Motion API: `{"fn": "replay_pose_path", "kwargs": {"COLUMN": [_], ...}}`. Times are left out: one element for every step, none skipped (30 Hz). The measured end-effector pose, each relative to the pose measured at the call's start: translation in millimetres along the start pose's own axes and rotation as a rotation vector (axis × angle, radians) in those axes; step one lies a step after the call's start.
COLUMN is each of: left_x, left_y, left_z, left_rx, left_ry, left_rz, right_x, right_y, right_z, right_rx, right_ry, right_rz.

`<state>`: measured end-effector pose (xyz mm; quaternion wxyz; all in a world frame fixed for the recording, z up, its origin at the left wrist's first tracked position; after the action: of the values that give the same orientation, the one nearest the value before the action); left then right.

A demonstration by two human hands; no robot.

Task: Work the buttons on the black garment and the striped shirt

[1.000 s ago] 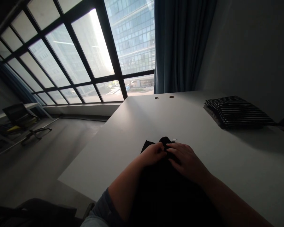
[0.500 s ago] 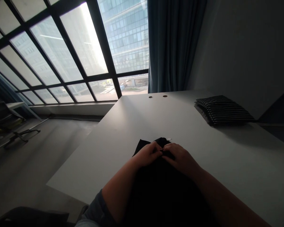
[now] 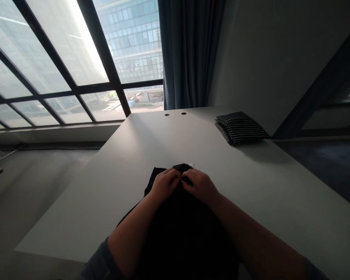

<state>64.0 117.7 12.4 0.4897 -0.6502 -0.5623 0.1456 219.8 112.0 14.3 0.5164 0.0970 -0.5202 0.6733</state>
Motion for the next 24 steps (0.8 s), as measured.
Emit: {"fn": "replay_pose_path", "kwargs": {"left_x": [0, 1, 1, 2, 2, 2, 3, 3, 3, 3, 3, 3, 3, 2, 2, 2, 1, 0, 1, 2, 3, 5, 7, 8], "left_y": [-1.1, -2.1, -3.1, -4.0, -4.7, -5.2, -5.5, -5.6, -5.5, -5.2, -4.9, -4.5, -4.0, -3.5, -2.7, -1.2, 1.2, 4.1, 7.3, 9.9, 11.7, 11.7, 9.7, 5.7], "left_z": [-1, -1, -1, 0, 0, 0, 1, 1, 1, 2, 3, 4, 3, 2, -1, -3, -6, -6, -4, 1, 8, 16, 26, 34], "left_rx": [0.005, 0.006, 0.008, 0.013, 0.019, 0.027, 0.037, 0.045, 0.045, 0.03, -0.003, -0.049, -0.098, -0.138, -0.158, -0.158, -0.139, -0.11, -0.076, -0.039, 0.007, 0.064, 0.127, 0.19], "left_ry": [0.017, 0.027, 0.031, 0.032, 0.03, 0.028, 0.027, 0.025, 0.018, 0.005, -0.008, -0.015, -0.006, 0.023, 0.068, 0.121, 0.165, 0.186, 0.178, 0.136, 0.067, -0.027, -0.138, -0.25], "left_rz": [0.018, 0.038, 0.056, 0.073, 0.089, 0.104, 0.117, 0.129, 0.138, 0.144, 0.146, 0.143, 0.141, 0.137, 0.137, 0.144, 0.156, 0.17, 0.18, 0.18, 0.172, 0.154, 0.13, 0.101], "right_x": [0, -1, -1, -1, -1, -1, -1, -1, -1, -1, 0, 1, 2, 2, 3, 3, 3, 3, 3, 3, 3, 4, 5, 5], "right_y": [0, 1, 1, 2, 2, 2, 2, 2, 1, 0, -1, -3, -5, -7, -9, -11, -12, -13, -13, -14, -15, -17, -21, -25], "right_z": [0, 0, -1, -1, -1, -1, -1, -1, 0, 0, 1, 3, 5, 7, 9, 11, 12, 12, 11, 10, 7, 4, 1, -3], "right_rx": [0.006, 0.013, 0.02, 0.024, 0.025, 0.026, 0.028, 0.033, 0.042, 0.055, 0.068, 0.076, 0.077, 0.072, 0.064, 0.057, 0.053, 0.053, 0.054, 0.052, 0.043, 0.024, 0.0, -0.026], "right_ry": [0.008, 0.018, 0.029, 0.04, 0.051, 0.061, 0.068, 0.072, 0.072, 0.069, 0.058, 0.042, 0.02, -0.005, -0.031, -0.055, -0.07, -0.074, -0.067, -0.052, -0.031, -0.003, 0.027, 0.058], "right_rz": [0.011, 0.023, 0.034, 0.042, 0.047, 0.051, 0.052, 0.055, 0.059, 0.062, 0.063, 0.063, 0.063, 0.061, 0.059, 0.057, 0.059, 0.061, 0.063, 0.063, 0.057, 0.042, 0.019, -0.005]}}
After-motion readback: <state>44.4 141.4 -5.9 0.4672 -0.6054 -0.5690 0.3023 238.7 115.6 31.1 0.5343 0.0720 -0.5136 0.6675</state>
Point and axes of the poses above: each hand's wrist, its own x-axis towards the middle knuckle, its own y-axis out of the palm, z = x × y, the point moved 6 cm from there along x, towards the middle knuckle, and after that the axes turned 12 degrees about x, right-handed, at the moved point
